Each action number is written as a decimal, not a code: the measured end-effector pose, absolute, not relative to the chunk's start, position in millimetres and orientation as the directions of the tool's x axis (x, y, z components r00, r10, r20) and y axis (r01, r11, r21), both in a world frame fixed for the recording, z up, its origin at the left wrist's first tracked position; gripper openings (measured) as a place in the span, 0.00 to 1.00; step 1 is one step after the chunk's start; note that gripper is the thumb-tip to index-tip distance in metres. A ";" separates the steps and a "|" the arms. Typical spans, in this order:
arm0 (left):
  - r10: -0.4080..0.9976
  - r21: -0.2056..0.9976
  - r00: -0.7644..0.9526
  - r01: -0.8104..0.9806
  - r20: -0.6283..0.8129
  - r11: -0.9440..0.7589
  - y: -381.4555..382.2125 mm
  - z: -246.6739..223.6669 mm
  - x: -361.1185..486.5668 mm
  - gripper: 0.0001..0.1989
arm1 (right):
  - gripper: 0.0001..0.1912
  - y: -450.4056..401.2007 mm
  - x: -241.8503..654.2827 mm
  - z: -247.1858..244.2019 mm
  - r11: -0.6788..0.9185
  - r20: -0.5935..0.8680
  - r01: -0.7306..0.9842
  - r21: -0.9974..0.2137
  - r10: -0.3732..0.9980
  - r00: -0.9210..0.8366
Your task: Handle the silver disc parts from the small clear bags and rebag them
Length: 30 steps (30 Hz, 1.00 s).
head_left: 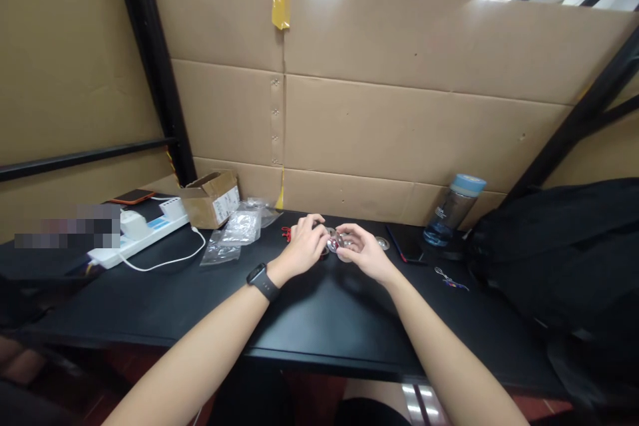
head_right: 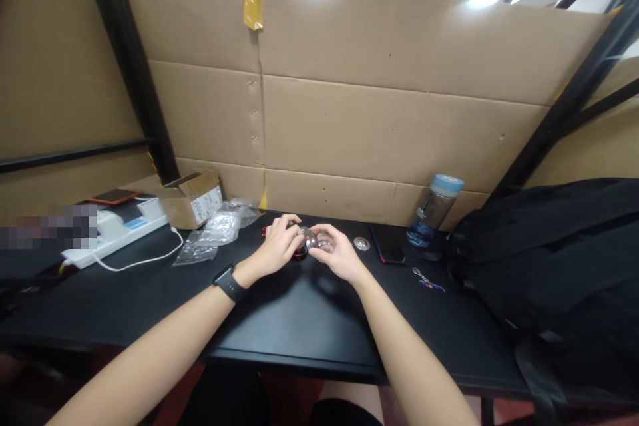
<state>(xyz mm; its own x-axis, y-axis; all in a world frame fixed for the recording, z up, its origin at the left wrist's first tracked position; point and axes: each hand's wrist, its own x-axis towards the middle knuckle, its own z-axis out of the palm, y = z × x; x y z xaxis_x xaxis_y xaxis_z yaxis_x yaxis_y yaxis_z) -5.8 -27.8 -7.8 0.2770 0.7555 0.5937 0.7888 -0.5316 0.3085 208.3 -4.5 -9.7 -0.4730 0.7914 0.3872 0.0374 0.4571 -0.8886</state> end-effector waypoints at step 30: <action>0.828 0.265 0.425 0.806 0.366 -0.530 -11.2 -0.8 -60.7 0.06 | 0.10 16.2 261.2 2.0 0.621 0.529 0.573 -0.536 0.775 -0.345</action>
